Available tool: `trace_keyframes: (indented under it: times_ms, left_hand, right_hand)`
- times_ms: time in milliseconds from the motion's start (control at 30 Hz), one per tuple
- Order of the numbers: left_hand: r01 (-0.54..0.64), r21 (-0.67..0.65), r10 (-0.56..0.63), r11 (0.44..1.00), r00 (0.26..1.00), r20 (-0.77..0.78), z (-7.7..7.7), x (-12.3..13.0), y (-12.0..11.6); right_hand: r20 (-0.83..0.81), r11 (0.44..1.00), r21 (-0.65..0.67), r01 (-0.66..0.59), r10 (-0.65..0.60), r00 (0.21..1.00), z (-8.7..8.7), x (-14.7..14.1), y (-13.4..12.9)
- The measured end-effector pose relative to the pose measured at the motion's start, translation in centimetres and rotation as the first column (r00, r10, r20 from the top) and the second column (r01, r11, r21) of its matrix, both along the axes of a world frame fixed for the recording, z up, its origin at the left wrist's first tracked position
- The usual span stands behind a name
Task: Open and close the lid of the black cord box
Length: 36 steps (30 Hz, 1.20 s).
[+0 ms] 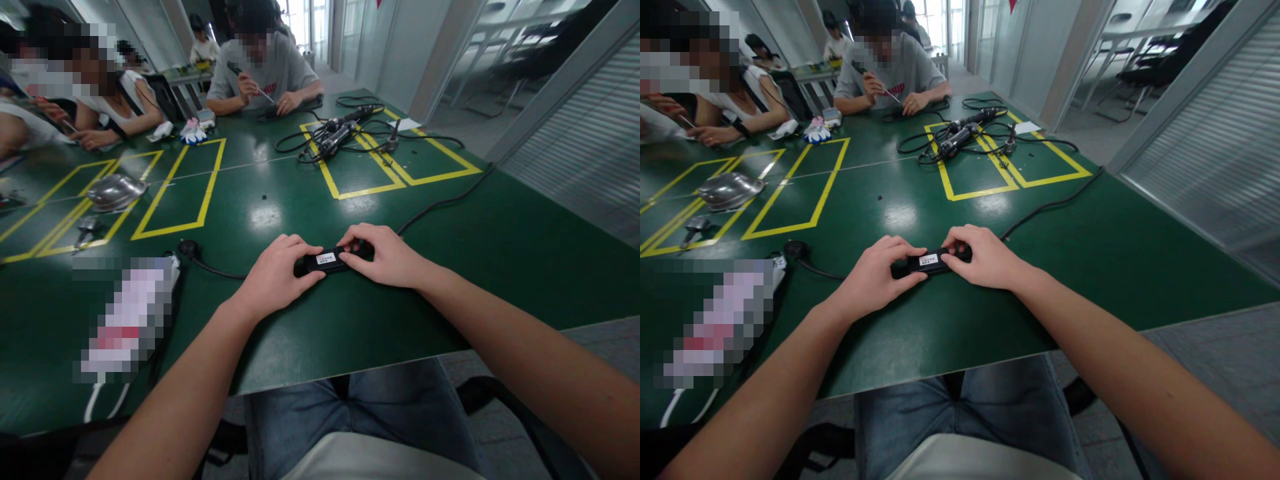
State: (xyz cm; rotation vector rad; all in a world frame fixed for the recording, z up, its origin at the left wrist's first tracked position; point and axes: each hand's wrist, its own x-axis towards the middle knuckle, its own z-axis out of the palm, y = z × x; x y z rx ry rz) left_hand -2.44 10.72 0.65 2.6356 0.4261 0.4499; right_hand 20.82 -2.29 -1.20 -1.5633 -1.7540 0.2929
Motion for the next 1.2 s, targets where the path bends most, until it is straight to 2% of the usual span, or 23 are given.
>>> trace_keyframes:
  times_ms: [400, 533, 600, 700, 767, 867, 1033, 1100, 1167, 1200]
  left_hand:
    - [-0.004, -0.016, 0.004, 1.0, 1.0, -0.003, 0.0, 0.0, 0.0]
    - [-0.016, -0.081, 0.018, 0.997, 0.999, 0.031, 0.1, 0.1, 0.0]
    - [-0.072, -0.102, 0.079, 0.992, 0.995, 0.059, 0.0, 0.2, 0.1]
    - [-0.252, -0.047, 0.255, 0.967, 0.964, 0.077, -0.3, 0.4, 0.5]
    - [-0.36, 0.0, 0.36, 0.933, 0.932, 0.044, -0.5, 0.5, 0.8]
    - [-0.41, 0.025, 0.41, 0.912, 0.912, -0.005, -0.8, 0.5, 1.2]
    - [-0.356, 0.089, 0.348, 0.93, 0.933, 0.092, -0.3, 0.1, 1.0]
    - [-0.245, 0.107, 0.235, 0.964, 0.967, 0.098, 0.2, -0.3, 0.8]
    - [-0.089, 0.078, 0.09, 0.993, 0.996, -0.005, 0.6, -0.7, 0.5]
    - [-0.051, 0.062, 0.054, 0.997, 0.997, -0.055, 0.7, -0.8, 0.4]
  right_hand:
    - [-0.002, 1.0, -0.011, -0.012, 0.012, 1.0, 0.1, 0.1, 0.0]
    - [-0.028, 0.999, -0.044, -0.019, 0.018, 0.999, 0.1, 0.2, 0.1]
    - [-0.078, 0.998, -0.062, -0.004, -0.001, 0.997, 0.1, 0.2, 0.1]
    - [-0.113, 0.998, -0.066, -0.001, -0.007, 0.994, 0.2, 0.1, 0.0]
    - [-0.076, 0.998, -0.059, -0.017, 0.012, 0.997, 0.2, 0.1, -0.1]
    - [0.007, 0.998, -0.046, -0.031, 0.031, 0.999, 0.4, 0.2, -0.3]
    - [0.032, 0.998, -0.046, -0.05, 0.052, 0.998, 0.4, 0.4, -0.3]
    - [0.017, 0.997, -0.047, -0.065, 0.066, 0.998, 0.3, 0.5, -0.3]
    - [0.01, 0.996, -0.045, -0.08, 0.081, 0.997, 0.3, 0.5, -0.2]
    - [0.012, 0.996, -0.043, -0.084, 0.084, 0.996, 0.3, 0.5, -0.2]
